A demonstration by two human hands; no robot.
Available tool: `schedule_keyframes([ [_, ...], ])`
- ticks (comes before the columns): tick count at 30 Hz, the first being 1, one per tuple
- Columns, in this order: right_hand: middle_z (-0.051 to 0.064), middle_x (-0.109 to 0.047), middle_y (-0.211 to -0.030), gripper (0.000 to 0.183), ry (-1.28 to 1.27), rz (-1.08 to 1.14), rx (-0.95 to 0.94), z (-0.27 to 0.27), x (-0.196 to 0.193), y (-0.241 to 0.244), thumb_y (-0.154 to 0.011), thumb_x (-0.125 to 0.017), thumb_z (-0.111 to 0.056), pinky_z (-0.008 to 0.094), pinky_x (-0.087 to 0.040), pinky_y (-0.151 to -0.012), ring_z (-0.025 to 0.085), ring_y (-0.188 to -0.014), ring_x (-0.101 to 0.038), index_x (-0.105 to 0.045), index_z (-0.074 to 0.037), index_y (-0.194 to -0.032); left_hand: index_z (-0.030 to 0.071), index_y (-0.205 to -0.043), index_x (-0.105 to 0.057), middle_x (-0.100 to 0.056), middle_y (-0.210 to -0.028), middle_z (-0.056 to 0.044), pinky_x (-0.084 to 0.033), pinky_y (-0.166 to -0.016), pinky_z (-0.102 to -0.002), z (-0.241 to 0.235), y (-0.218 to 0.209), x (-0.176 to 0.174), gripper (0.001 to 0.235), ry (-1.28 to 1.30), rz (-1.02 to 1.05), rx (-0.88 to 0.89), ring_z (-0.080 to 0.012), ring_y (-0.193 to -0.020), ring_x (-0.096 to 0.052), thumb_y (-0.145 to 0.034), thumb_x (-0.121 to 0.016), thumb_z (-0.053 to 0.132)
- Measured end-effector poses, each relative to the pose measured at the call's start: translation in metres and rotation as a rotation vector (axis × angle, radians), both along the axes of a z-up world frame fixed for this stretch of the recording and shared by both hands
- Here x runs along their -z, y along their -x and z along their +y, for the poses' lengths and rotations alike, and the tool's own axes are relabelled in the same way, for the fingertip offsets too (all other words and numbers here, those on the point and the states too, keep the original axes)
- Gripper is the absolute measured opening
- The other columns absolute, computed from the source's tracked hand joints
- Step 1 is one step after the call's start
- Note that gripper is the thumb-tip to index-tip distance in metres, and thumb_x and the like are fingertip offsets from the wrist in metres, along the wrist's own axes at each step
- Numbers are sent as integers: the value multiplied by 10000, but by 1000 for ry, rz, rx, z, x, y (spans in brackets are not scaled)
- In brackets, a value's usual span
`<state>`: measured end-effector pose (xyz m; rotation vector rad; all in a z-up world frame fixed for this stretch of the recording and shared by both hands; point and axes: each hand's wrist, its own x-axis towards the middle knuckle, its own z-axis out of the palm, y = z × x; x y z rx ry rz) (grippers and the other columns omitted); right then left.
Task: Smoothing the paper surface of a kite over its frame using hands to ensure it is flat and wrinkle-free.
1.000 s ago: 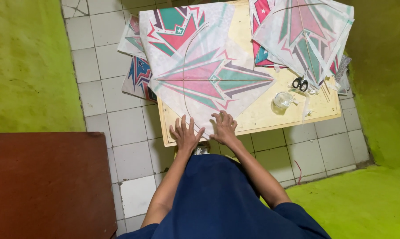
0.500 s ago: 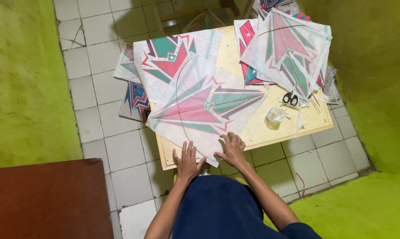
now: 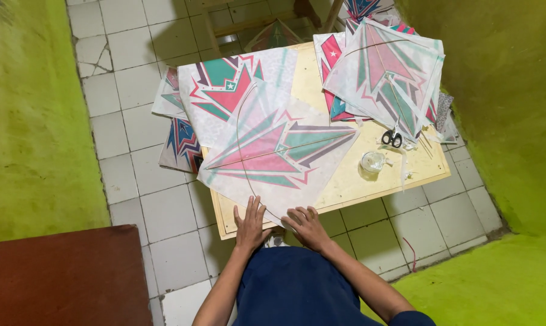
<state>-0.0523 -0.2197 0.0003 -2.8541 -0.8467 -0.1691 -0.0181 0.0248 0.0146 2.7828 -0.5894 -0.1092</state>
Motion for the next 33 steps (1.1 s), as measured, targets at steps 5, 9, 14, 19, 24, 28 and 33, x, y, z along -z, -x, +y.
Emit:
schedule_keyframes([
  [5,-52,-640,-1166,241,-164,-129,-11,6,-4,-2,-881,-718,-231,520,-353,-1048,182,-1191,-546,-695,-289,-1114,205,-1339,-516,-423,-1566,-80,-101,-1155,-696,-5,5,11,665,117,-123,22,-260,-1531,-294,-825,-777,535],
  [9,-58,-687,-1018,143,-202,-111,-58,4,-10,-6,-896,-705,-205,476,-438,-992,154,-1055,-622,-712,-246,-1032,236,-1316,-548,-500,-1491,-52,-108,-1135,-690,-6,4,18,599,144,-162,51,-246,-1502,-348,-835,-760,524],
  [14,-42,-705,-947,104,-241,-88,-85,-3,-16,2,-940,-651,-174,402,-501,-929,147,-947,-660,-711,-207,-1018,248,-1293,-574,-534,-1456,-49,-141,-1120,-673,-5,12,10,637,190,-231,80,-240,-1483,-386,-812,-754,626],
  [19,-10,-701,-899,265,-205,-42,-116,-27,-21,9,-871,-651,-136,412,-497,-926,169,-907,-664,-703,-199,-1123,262,-1282,-576,-544,-1456,-39,-142,-1132,-659,-4,10,0,708,282,-260,90,-237,-1472,-412,-757,-755,701],
  [24,-17,-664,-869,482,-96,111,-58,-60,-19,26,-796,-621,-106,448,-472,-971,184,-924,-648,-661,-228,-1261,240,-1300,-577,-523,-1515,-63,-194,-1122,-645,3,-27,-2,623,223,-265,-77,-253,-1482,-404,-846,-674,655],
  [28,-30,-630,-943,542,-27,179,-4,-80,-13,41,-767,-598,-108,456,-437,-1047,161,-1016,-621,-618,-243,-1291,134,-1403,-540,-460,-1560,-135,-245,-1092,-716,0,-70,-43,527,202,-82,-319,-331,-1521,-322,-1014,-546,490],
  [33,-16,-578,-1111,638,-19,229,24,-90,-37,44,-703,-572,-87,513,-367,-1137,189,-1181,-546,-597,-264,-1315,161,-1565,-413,-330,-1679,-95,-108,-1175,-721,1,-120,-63,605,95,180,-332,-282,-1594,-163,-1094,-319,529],
])
